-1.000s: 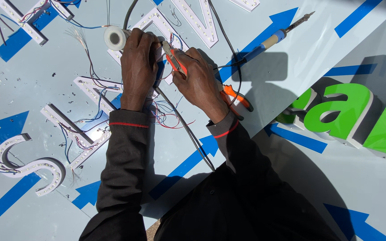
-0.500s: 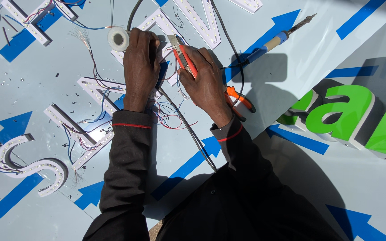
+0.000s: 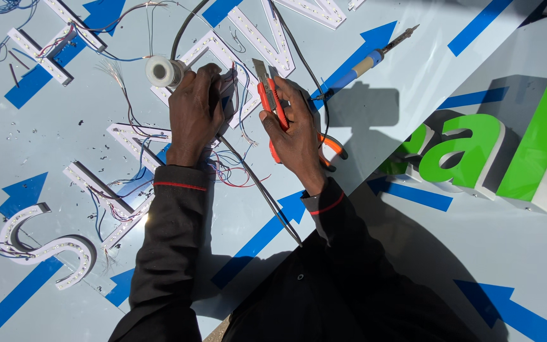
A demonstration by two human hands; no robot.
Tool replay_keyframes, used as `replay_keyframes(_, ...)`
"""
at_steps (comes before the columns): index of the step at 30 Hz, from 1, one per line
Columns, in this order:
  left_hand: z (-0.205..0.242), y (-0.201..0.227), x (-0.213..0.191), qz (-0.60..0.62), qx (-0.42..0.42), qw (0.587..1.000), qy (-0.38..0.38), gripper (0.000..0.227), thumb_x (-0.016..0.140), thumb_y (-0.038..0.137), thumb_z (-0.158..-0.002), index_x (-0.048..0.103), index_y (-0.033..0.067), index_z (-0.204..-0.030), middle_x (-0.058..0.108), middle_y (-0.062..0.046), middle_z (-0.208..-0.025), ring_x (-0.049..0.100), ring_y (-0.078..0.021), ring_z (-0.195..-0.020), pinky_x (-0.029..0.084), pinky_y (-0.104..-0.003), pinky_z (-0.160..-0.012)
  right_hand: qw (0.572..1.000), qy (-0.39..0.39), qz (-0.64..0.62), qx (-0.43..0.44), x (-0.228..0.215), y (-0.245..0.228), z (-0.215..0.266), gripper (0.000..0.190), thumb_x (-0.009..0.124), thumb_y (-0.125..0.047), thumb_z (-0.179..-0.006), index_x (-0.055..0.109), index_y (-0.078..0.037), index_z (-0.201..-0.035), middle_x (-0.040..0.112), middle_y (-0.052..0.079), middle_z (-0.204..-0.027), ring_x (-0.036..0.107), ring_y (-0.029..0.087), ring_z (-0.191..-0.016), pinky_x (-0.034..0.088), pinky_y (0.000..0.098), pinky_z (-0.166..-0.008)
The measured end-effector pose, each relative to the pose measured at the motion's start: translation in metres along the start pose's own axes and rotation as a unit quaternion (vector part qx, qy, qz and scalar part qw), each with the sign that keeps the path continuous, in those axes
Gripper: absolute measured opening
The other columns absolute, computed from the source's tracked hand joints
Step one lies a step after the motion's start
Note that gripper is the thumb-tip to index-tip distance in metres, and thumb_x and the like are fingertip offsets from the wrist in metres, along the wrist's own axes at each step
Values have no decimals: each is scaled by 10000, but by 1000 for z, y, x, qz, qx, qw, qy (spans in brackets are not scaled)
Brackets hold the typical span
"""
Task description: The person solders wires to LED strips mounted on large letters, using a soldering iron and pliers. They strip wire ends, twist connections, and apply solder to secure the joints on a workbench with blue tape markings.
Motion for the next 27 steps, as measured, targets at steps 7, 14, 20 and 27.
replay_keyframes(7, -4, 24, -15, -177, 25, 983, -45, 323, 734, 48, -1070, 682, 122, -1380, 751, -145, -921, 749, -361, -753, 555, -432, -667, 999, 1, -15, -39, -12, 3, 16, 628, 717, -212, -1138, 460, -104, -1701, 680, 206, -1410, 785, 323, -1028, 710, 494, -873)
replay_keyframes(14, -9, 39, -20, -152, 31, 986, -57, 452, 730, -22, -1014, 660, 84, -1448, 777, -187, -890, 722, -375, -806, 569, -444, -730, 999, -15, -26, -30, -7, -3, 38, 665, 745, -267, -1110, 466, -80, -1684, 705, 242, -1363, 790, 353, -1028, 723, 458, -825)
replay_keyframes(20, 5, 11, 15, -185, 32, 979, -80, 685, 910, 74, -810, 690, 85, -1458, 823, -176, -952, 736, -359, -949, 588, -463, -826, 998, -37, 38, -22, -9, -13, 60, 696, 755, -306, -1088, 471, -73, -1679, 705, 264, -1338, 793, 391, -1056, 739, 478, -816)
replay_keyframes(27, 3, 28, 2, -132, -61, 985, -90, 639, 835, 38, -886, 664, 101, -1498, 816, -229, -1043, 771, -412, -959, 612, -476, -806, 989, -26, 127, -67, -18, -35, 73, 602, 711, -246, -1101, 529, -93, -1654, 721, 266, -1269, 771, 382, -1019, 698, 461, -792)
Point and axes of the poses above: each hand's wrist, its own z-axis away from the middle knuckle, its own x-axis out of the palm, y = z × x, the point moved 5 cm from there along -z, towards the middle knuckle
